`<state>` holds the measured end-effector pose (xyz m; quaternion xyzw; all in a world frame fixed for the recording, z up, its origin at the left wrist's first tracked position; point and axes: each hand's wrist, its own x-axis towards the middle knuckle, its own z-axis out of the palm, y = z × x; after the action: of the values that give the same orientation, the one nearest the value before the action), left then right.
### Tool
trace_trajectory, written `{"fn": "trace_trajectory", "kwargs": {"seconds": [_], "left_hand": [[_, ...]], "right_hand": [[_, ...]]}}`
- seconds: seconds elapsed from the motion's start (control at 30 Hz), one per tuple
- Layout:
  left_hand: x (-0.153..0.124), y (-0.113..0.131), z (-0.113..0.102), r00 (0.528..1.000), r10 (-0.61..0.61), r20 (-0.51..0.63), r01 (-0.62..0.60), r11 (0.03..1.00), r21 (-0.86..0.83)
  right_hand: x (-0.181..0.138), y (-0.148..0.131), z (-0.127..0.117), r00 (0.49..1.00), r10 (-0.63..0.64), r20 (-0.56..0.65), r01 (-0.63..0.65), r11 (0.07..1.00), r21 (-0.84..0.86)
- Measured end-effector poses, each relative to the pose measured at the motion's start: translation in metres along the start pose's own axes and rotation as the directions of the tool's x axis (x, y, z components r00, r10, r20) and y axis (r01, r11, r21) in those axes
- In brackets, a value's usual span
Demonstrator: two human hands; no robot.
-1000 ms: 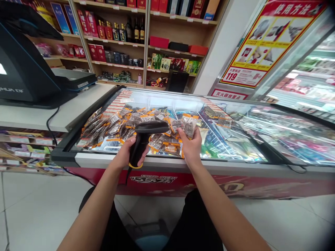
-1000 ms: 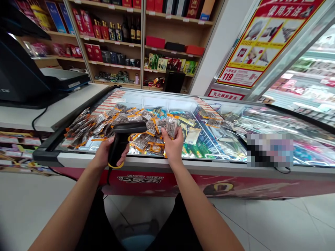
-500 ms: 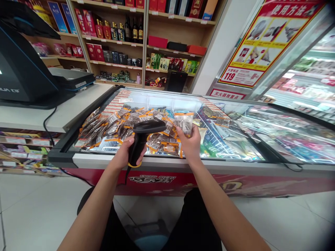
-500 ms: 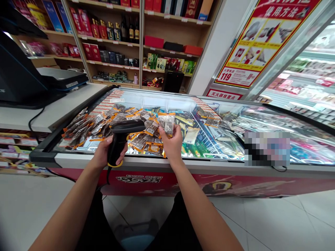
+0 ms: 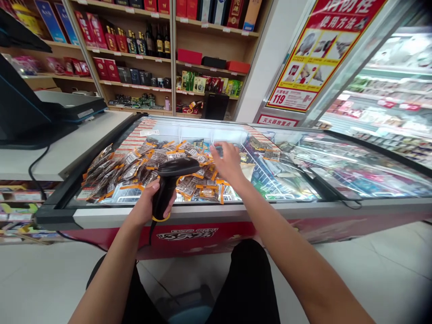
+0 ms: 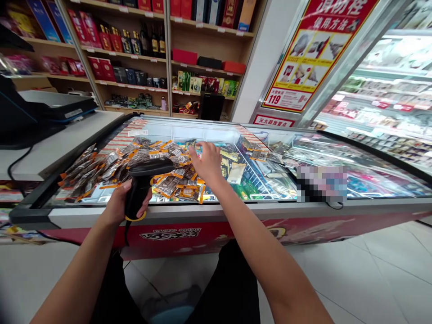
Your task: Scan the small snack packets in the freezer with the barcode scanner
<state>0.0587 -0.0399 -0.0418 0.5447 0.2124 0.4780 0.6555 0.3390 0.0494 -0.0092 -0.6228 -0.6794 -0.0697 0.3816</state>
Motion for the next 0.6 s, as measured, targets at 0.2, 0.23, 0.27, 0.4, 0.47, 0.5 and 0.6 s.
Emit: {"fn": "trace_trajectory", "kwargs": {"seconds": [0.2, 0.23, 0.27, 0.4, 0.47, 0.5, 0.6], "left_hand": [[0.000, 0.003, 0.002, 0.998, -0.057, -0.006, 0.057, 0.998, 0.008], [0.000, 0.003, 0.002, 0.998, -0.060, -0.010, 0.060, 0.998, 0.014], [0.000, 0.004, 0.003, 0.998, -0.062, -0.013, 0.062, 0.998, 0.020], [-0.001, 0.004, 0.004, 0.997, -0.069, -0.028, 0.069, 0.997, 0.030], [-0.001, 0.004, 0.005, 0.998, -0.061, -0.034, 0.062, 0.997, 0.035], [-0.001, 0.003, 0.005, 0.998, -0.055, -0.031, 0.056, 0.998, 0.037], [-0.001, 0.003, 0.005, 0.999, -0.045, -0.023, 0.046, 0.998, 0.041]], "right_hand": [[0.012, 0.141, -0.043, 0.974, 0.221, -0.047, -0.224, 0.915, -0.336], [0.012, 0.163, -0.051, 0.959, 0.282, -0.022, -0.268, 0.884, -0.383], [0.012, 0.182, -0.059, 0.937, 0.350, 0.019, -0.310, 0.852, -0.421], [0.010, 0.217, -0.072, 0.895, 0.419, 0.154, -0.311, 0.832, -0.459], [0.008, 0.216, -0.072, 0.905, 0.402, 0.139, -0.304, 0.840, -0.450], [0.008, 0.214, -0.070, 0.909, 0.398, 0.121, -0.310, 0.843, -0.439], [0.007, 0.207, -0.066, 0.915, 0.399, 0.050, -0.357, 0.863, -0.356]]}}
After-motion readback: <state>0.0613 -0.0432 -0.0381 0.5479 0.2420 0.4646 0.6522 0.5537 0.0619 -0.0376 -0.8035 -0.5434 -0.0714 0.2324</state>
